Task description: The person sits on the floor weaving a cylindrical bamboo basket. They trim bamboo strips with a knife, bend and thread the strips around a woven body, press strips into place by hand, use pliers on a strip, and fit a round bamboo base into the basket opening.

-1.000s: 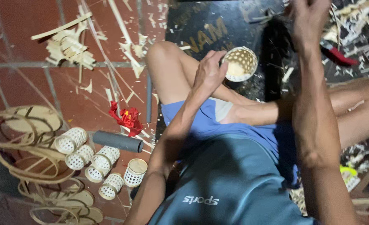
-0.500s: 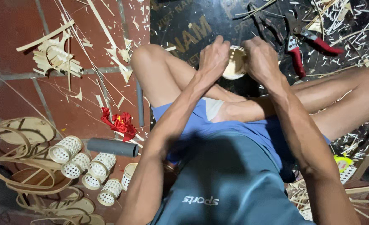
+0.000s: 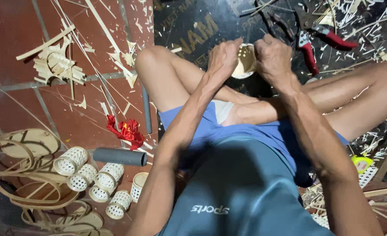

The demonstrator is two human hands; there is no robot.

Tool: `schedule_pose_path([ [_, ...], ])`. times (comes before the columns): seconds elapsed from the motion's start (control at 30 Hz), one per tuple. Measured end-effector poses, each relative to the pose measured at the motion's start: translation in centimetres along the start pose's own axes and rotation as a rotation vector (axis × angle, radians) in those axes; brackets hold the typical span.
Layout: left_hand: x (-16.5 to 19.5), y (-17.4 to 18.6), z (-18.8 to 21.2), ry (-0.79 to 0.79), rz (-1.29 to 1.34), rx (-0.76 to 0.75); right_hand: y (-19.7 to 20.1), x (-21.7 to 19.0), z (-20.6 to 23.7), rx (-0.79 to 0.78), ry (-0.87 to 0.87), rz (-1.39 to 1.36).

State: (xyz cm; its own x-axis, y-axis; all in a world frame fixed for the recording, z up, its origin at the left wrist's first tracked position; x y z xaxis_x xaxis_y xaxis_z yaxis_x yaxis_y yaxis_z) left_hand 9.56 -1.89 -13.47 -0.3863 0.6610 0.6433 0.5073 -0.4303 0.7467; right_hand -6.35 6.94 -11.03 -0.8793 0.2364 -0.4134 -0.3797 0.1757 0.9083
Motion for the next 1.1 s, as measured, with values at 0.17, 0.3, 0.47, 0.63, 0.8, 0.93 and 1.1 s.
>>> schedule_pose_path([
  [0.17, 0.5, 0.6, 0.0, 0.015, -0.027, -0.060, -1.5, -0.4, 0.3, 0.132, -0.076, -0.011],
  [0.3, 0.5, 1.8, 0.1, -0.120, 0.035, 0.051, -0.5, 0.0, 0.4, 0.029, -0.062, -0.043],
  [0.47, 0.8, 1.4, 0.5, -0.187, -0.017, 0.127, 1.0, 0.1, 1.2, -0.122, -0.081, -0.174],
  [0.63, 0.4, 1.3, 0.6, -0.158, -0.014, 0.147, 1.1, 0.8, 0.7, -0.180, -0.154, -0.360],
  [0.8, -1.9, 2.7, 1.4, 0.098, 0.368, -0.010, 1.1, 3.2, -0.1, -0.603, -0.651, -0.923],
  [0.93, -2.3, 2.2, 1.9, 0.399, 0.702, -0.017, 1.2, 3.5, -0.1, -0.604, -0.565, -0.889],
  [1.1, -1.7, 1.2, 2.7, 0.378, 0.766, 0.112, 1.6, 2.9, 0.7, -0.477, -0.439, -0.881],
])
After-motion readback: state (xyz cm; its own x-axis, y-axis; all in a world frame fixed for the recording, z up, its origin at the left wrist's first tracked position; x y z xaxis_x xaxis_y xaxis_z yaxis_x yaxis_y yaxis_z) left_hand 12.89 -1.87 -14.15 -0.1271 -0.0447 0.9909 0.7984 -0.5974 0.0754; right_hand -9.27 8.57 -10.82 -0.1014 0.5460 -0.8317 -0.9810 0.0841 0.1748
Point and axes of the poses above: each hand's wrist, its own z-axis away from the middle knuckle, its own y-axis out of the back of the hand, x = y × z, the point moved 1 cm from there along -z, towards the middle knuckle, and after that the axes turned 15 degrees about -y, right-handed, at the moved point
